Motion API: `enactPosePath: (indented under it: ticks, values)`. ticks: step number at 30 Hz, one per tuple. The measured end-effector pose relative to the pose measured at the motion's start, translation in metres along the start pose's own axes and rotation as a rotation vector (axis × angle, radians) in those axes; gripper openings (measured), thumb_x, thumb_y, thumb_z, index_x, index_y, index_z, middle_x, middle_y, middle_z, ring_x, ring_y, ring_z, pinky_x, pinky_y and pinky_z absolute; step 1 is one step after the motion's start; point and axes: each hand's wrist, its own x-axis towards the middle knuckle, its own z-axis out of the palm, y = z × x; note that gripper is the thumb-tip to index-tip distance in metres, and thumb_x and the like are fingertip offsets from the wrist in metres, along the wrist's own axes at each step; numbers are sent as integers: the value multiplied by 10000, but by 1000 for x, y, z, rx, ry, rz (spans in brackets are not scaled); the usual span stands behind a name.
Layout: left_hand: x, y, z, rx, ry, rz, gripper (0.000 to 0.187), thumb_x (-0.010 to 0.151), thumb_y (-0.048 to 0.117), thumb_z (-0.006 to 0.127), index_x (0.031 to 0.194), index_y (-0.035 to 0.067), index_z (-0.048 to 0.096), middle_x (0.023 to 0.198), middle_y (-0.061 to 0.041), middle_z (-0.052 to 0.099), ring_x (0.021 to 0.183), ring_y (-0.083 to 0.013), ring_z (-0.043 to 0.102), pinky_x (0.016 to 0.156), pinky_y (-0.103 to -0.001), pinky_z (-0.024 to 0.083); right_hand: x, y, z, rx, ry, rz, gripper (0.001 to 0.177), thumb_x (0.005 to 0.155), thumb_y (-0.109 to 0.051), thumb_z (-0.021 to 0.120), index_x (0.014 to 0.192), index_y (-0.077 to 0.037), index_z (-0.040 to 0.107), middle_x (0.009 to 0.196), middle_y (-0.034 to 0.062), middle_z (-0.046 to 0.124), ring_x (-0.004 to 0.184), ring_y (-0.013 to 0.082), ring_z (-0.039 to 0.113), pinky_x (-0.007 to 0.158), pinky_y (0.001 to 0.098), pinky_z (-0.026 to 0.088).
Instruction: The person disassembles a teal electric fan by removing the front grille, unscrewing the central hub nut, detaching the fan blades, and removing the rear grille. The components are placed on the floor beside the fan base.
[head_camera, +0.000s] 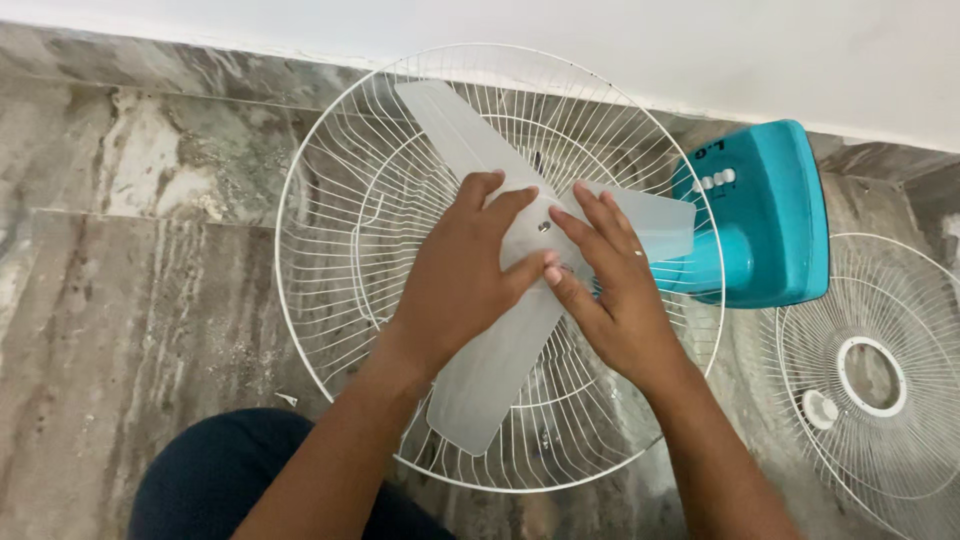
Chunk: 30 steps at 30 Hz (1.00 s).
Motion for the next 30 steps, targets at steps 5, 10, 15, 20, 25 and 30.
enactPosePath:
  ticks: [5, 10, 15, 20, 25, 30]
  values:
    - [5, 2, -4, -119, 5, -208, 376, 912, 202, 716, 1272, 95, 687, 1315, -117, 634, 997, -260, 725, 849, -376, 595, -1, -7, -3, 6, 30, 8, 515, 948, -210, 699, 1440, -100, 590, 1650, 171, 409, 1574, 420, 279, 1235, 520, 276]
    - [3, -2, -3, 153, 447, 232, 681, 820, 59, 793, 1408, -25, 461, 1368, -253, 464, 1233, -416, 532, 946, -454, 533, -1, -16, -6, -12, 72, 79, 497, 880, -195, 764, 1352, -92, 648, 1595, 163, 470, 1518, 393, 377, 1177, 489, 374]
    - [5, -8, 1, -280, 480, -211, 594, 888, 81, 750, 1356, -3, 394, 1304, -151, 448, 1008, -193, 626, 733, -336, 591, 2, -14, -3, -12, 93, 65, 494, 882, -197, 754, 1350, -77, 648, 1588, 168, 481, 1520, 398, 384, 1179, 494, 376]
    - [12, -16, 4, -585, 260, -576, 518, 876, 173, 751, 1255, -13, 451, 1108, -129, 576, 944, -149, 658, 748, -285, 599, 2, -15, 2, -22, 109, 69, 487, 905, -190, 737, 1364, -65, 637, 1597, 176, 464, 1528, 406, 363, 1182, 508, 361]
    - [1, -21, 18, -808, -23, -527, 328, 910, 199, 697, 1171, 14, 624, 1044, -81, 708, 913, -115, 694, 753, -263, 586, -1, -15, 1, -10, 105, 78, 493, 895, -194, 740, 1362, -71, 640, 1587, 169, 475, 1519, 398, 372, 1169, 497, 377]
    - [-1, -26, 25, -1050, -145, -567, 224, 968, 161, 646, 1126, 9, 686, 999, -78, 719, 862, -124, 698, 736, -289, 590, -2, -12, 2, 2, 127, 43, 491, 897, -192, 754, 1360, -77, 641, 1585, 169, 481, 1505, 391, 413, 1180, 492, 381]
